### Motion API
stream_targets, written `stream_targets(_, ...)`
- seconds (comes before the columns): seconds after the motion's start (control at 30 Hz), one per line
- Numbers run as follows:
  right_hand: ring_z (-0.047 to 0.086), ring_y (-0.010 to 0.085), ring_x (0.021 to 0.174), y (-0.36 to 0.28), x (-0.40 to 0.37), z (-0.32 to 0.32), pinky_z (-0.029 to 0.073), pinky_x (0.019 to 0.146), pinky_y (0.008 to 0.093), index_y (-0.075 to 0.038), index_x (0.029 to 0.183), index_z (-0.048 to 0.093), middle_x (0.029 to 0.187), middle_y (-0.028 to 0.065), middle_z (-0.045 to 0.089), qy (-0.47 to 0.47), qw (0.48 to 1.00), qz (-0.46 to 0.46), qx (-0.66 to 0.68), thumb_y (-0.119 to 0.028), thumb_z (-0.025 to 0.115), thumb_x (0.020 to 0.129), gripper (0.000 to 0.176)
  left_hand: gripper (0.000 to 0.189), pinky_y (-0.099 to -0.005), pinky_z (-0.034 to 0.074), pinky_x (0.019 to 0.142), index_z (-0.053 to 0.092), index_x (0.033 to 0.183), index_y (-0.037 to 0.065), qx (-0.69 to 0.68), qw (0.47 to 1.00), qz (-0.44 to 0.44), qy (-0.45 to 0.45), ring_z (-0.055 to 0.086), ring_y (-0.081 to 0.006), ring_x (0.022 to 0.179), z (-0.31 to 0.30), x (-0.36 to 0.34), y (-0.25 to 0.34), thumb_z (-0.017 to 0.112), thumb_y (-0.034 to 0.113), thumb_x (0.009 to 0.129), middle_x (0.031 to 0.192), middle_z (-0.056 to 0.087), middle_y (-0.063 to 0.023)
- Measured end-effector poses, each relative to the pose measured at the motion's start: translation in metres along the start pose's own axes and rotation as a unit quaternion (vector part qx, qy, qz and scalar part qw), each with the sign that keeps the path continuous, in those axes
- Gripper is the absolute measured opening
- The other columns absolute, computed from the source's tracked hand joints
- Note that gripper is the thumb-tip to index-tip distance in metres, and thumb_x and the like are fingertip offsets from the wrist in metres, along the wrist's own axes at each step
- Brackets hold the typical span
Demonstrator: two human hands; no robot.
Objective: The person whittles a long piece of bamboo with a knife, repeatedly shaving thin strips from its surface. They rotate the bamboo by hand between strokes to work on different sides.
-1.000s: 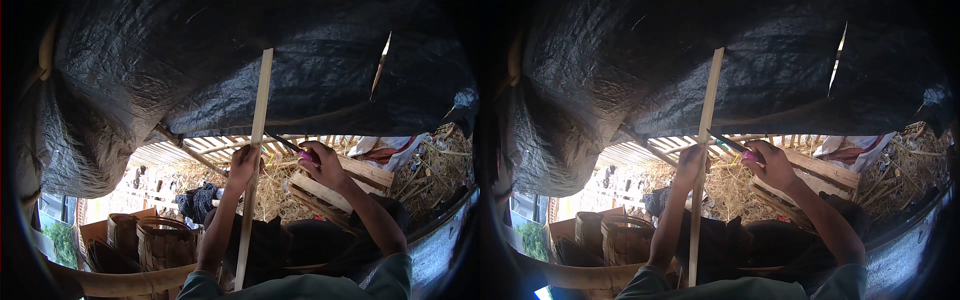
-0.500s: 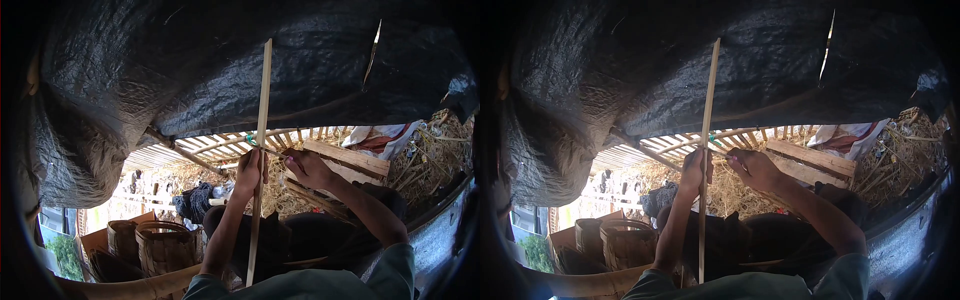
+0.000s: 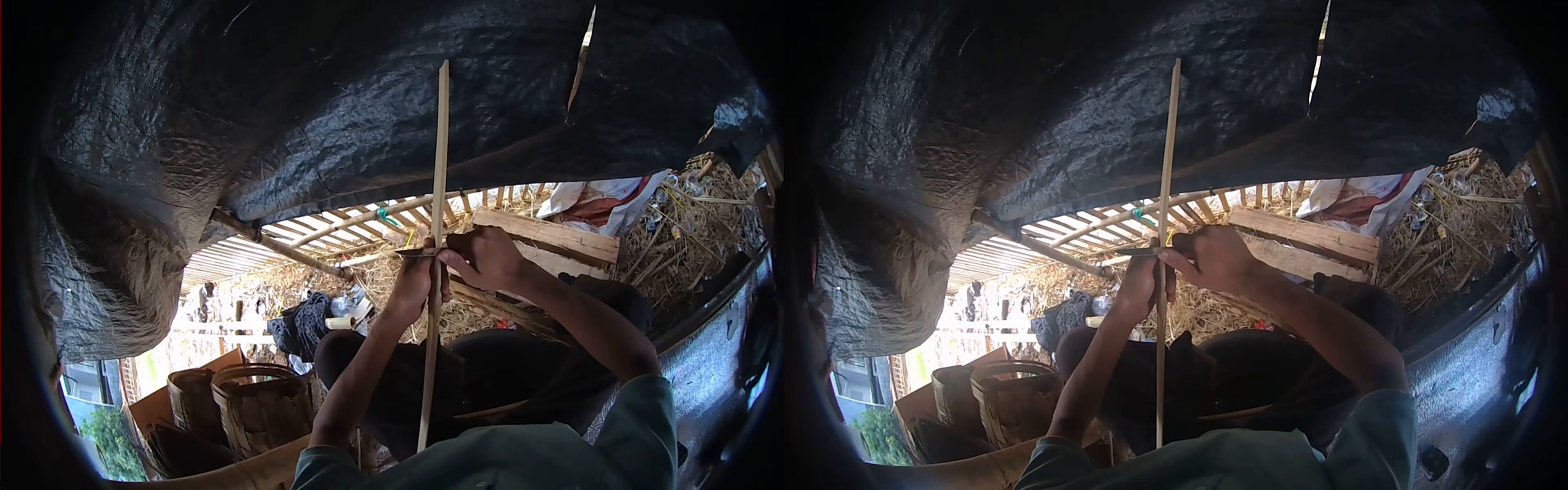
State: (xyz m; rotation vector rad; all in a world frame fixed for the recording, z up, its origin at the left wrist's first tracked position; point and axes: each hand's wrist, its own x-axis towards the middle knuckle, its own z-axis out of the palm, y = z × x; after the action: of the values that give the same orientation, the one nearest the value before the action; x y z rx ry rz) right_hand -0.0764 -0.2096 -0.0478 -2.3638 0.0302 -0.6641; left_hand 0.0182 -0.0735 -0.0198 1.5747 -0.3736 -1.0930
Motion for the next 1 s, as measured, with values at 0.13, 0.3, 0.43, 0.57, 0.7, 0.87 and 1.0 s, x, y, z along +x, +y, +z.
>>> stream_targets(0.13, 0.061, 0.0313, 0.05, 0.001, 0.001, -0.007, 0.049, 0.05, 0.0407, -0.004, 0.079, 0.065, 0.049, 0.0126, 0.055, -0.057, 0.998, 0.014, -0.033, -0.047, 0.044, 0.094, 0.049, 0.037, -0.0282, 0.045, 0.039, 0.053, 0.087, 0.002, 0.055, 0.996, 0.062, 0.018, 0.054, -0.0153, 0.042, 0.001, -0.002, -0.005, 0.038, 0.034, 0.098, 0.054, 0.052, -0.0071)
stream_targets(0.3, 0.061, 0.0314, 0.05, -0.001, -0.004, 0.001, 0.049, 0.05, 0.0401, -0.008, 0.083, 0.065, 0.051, 0.0122, 0.056, -0.037, 0.999, -0.002, -0.019, -0.048, 0.044, 0.094, 0.046, 0.035, -0.027, 0.048, 0.041, 0.052, 0.088, -0.002, 0.013, 0.988, 0.147, 0.053, 0.057, -0.0153, 0.045, 0.002, -0.002, -0.015, 0.04, 0.028, 0.1, 0.061, 0.055, -0.0085)
stream_targets(0.43, 0.06, 0.0308, 0.05, -0.006, -0.011, 0.011, 0.049, 0.05, 0.0398, -0.011, 0.084, 0.065, 0.053, 0.0113, 0.057, -0.028, 0.999, -0.023, 0.022, -0.047, 0.046, 0.093, 0.041, 0.034, -0.0316, 0.049, 0.044, 0.054, 0.098, 0.0, -0.072, 0.993, 0.045, 0.083, 0.058, -0.0181, 0.051, -0.004, -0.008, -0.004, 0.04, 0.031, 0.096, 0.069, 0.058, -0.0095)
stream_targets(0.57, 0.061, 0.03, 0.051, -0.008, -0.007, 0.001, 0.049, 0.05, 0.0395, -0.01, 0.085, 0.064, 0.054, 0.0111, 0.058, -0.07, 0.997, -0.017, -0.036, -0.046, 0.049, 0.092, 0.04, 0.034, -0.0334, 0.052, 0.055, 0.056, 0.096, -0.002, -0.068, 0.992, 0.1, -0.035, 0.06, -0.021, 0.058, -0.022, -0.002, -0.016, 0.041, 0.028, 0.094, 0.073, 0.06, -0.0104)
stream_targets(0.7, 0.062, 0.03, 0.052, 0.007, -0.004, 0.004, 0.049, 0.051, 0.0394, -0.008, 0.083, 0.065, 0.056, 0.0118, 0.059, -0.015, 0.997, -0.033, -0.061, -0.046, 0.051, 0.09, 0.042, 0.03, -0.0339, 0.054, 0.063, 0.055, 0.106, 0.0, 0.043, 0.995, 0.077, -0.05, 0.063, -0.02, 0.064, -0.017, -0.008, -0.011, 0.039, 0.023, 0.095, 0.085, 0.063, -0.0113)
stream_targets(0.87, 0.062, 0.0309, 0.053, 0.005, -0.007, -0.004, 0.05, 0.052, 0.0391, -0.006, 0.081, 0.065, 0.057, 0.0129, 0.06, -0.022, 0.997, -0.031, -0.069, -0.047, 0.051, 0.09, 0.043, 0.03, -0.0347, 0.054, 0.064, 0.045, 0.119, 0.0, 0.004, 0.975, -0.012, -0.222, 0.063, -0.0202, 0.064, -0.024, -0.013, -0.007, 0.043, 0.018, 0.095, 0.084, 0.062, -0.0123)
stream_targets(1.0, 0.063, 0.032, 0.054, 0.002, -0.01, -0.006, 0.051, 0.053, 0.0398, -0.006, 0.081, 0.064, 0.058, 0.0131, 0.06, -0.045, 0.997, -0.018, -0.062, -0.048, 0.049, 0.09, 0.045, 0.02, -0.0326, 0.052, 0.055, 0.04, 0.112, 0.004, -0.021, 0.973, -0.041, -0.226, 0.061, -0.0188, 0.059, -0.023, -0.021, -0.009, 0.043, 0.017, 0.097, 0.073, 0.057, -0.0084)
